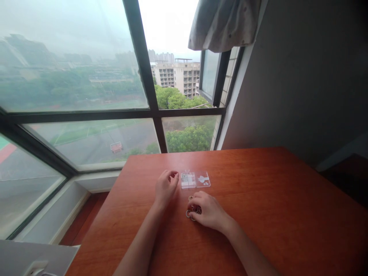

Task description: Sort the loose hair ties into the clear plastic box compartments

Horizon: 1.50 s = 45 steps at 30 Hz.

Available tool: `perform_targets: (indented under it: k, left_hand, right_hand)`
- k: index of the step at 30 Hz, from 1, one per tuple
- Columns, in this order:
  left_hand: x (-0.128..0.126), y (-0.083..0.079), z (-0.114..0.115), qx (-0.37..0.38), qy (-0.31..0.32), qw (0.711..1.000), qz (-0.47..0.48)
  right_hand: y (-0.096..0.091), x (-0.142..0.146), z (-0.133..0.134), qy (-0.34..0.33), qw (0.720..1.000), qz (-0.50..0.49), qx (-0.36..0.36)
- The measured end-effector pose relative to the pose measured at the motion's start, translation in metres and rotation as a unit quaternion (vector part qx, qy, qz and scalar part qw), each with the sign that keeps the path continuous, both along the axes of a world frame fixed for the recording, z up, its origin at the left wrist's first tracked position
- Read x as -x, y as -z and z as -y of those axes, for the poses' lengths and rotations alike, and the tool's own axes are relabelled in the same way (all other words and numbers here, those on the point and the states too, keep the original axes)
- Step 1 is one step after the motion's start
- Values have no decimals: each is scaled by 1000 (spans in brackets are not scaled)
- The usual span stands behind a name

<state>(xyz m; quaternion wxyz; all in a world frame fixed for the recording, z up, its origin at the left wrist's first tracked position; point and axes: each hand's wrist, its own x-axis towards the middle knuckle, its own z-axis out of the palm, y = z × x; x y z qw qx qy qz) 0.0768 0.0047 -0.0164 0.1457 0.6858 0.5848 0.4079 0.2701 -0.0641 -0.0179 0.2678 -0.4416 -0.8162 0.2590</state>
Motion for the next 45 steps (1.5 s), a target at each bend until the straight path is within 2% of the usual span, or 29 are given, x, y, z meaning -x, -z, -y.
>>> perform_targets:
  k: [8, 18, 21, 24, 26, 29, 34, 45]
  left_hand:
    - [-2, -1, 1, 9, 8, 1000, 2]
    - [-3, -3, 2, 13, 11, 1000, 4]
    - [-3, -4, 2, 13, 19, 1000, 6]
    - [-5, -5, 4, 15, 31, 999, 12]
    - [-9, -6, 6, 19, 55, 998, 22]
    - [-19, -9, 13, 34, 130, 990, 33]
    - [-33, -14, 22, 68, 240, 967, 40]
    - [-32, -13, 23, 91, 271, 958, 38]
  right_hand:
    - [7, 3, -2, 49, 999, 3, -15]
    - [9, 9, 1, 39, 993, 91, -57]
    - [8, 9, 0, 45, 995, 66, -53]
    - [6, 4, -5, 84, 995, -3, -45]
    - [6, -2, -10, 123, 990, -46, -49]
    - [7, -10, -17, 169, 979, -99, -58]
    - [9, -12, -20, 181, 974, -120, -64]
    - [9, -11, -18, 176, 976, -81, -102]
